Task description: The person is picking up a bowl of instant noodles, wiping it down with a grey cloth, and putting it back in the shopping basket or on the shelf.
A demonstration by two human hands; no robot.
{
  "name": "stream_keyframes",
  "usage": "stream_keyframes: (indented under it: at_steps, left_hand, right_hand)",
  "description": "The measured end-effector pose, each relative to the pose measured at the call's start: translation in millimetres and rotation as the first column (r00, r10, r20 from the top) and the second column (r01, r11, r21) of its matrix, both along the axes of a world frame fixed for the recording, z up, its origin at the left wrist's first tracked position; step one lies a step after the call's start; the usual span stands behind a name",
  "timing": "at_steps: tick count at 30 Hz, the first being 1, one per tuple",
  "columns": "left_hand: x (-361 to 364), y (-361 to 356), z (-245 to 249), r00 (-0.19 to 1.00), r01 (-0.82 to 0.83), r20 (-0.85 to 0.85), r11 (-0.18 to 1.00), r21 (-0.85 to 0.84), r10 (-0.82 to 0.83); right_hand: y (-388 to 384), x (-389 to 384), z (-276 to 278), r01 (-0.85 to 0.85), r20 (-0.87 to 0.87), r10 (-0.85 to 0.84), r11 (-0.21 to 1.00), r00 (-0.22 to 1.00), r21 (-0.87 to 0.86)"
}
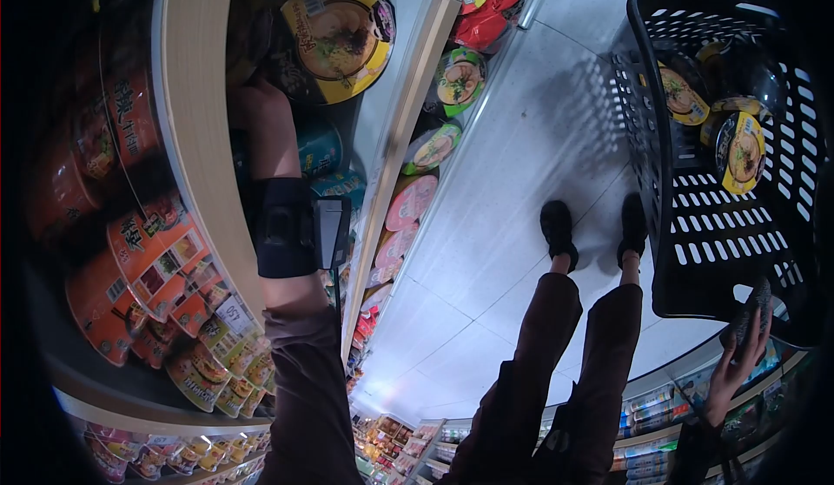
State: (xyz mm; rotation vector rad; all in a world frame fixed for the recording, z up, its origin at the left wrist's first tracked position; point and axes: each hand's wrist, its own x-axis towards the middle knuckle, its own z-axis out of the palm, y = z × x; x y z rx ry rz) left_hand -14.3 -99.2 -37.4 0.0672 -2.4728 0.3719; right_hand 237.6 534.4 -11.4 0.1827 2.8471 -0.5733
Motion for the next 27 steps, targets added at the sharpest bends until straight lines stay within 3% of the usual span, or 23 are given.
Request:
stream_keyframes:
  at_steps: [5,11,14,16,17,19,20,22,23,25,27]
  left_hand:
    - [-0.1,-37.3,-19.2,0.998,0.061,-0.039,0.965,0.255,-0.052]
    - [-2.8,-77.6,-49.2,0.981,0.192,-0.123,0.841,0.506,-0.151]
    - [-3.5,-86.5,-54.4,0.974,0.224,-0.144,0.807,0.546,-0.173]
    - [-5.5,-76.2,-36.2,0.997,0.055,0.023,0.907,0.417,-0.071]
    - [-5.1,-56.3,-25.4,0.997,0.055,0.022,0.907,0.417,-0.07]
    - [-2.6,-0.7,-9.1,0.997,0.017,-0.062,0.736,0.677,0.034]
    - [-2.6,6.1,-6.9,0.997,0.018,-0.063,0.735,0.678,0.034]
    - [-4.0,19.8,-2.2,0.986,-0.063,-0.006,0.406,0.912,0.167]
    - [-5.4,24.8,-0.3,0.986,-0.063,-0.006,0.405,0.912,0.166]
    - [-8.8,34.3,4.3,0.969,0.152,-0.131,-0.088,0.984,0.21]
    - [-3.8,58.5,15.1,0.969,0.123,-0.096,-0.109,0.986,0.228]
  right_hand:
    - [-3.0,-1.5,1.3,-0.002,0.001,0.002,1.0,1.0,-0.002]
    - [-2.5,-0.9,-0.4,0.003,-0.016,-0.003,1.0,1.0,-0.025]
    - [-0.7,-1.3,0.7,-0.008,-0.013,0.008,1.0,1.0,0.012]
    - [1.4,-1.3,-0.2,-0.038,-0.023,0.039,0.999,0.999,0.022]
    - [0.9,-2.2,0.1,-0.039,-0.024,0.039,0.999,0.999,0.021]
    - [-1.9,-4.8,1.8,-0.039,-0.043,0.039,0.999,0.998,-0.003]
    - [-1.9,-5.1,2.3,-0.039,-0.044,0.039,0.999,0.998,-0.002]
    - [-1.9,-5.0,1.5,-0.038,-0.047,0.037,0.999,0.998,-0.027]
    - [-3.0,-5.8,2.2,-0.038,-0.047,0.037,0.999,0.998,-0.025]
    - [-7.1,-8.5,3.5,-0.04,-0.037,0.039,0.998,0.999,-0.042]
    - [-7.1,-7.6,2.7,-0.032,-0.037,0.03,0.999,0.999,-0.043]
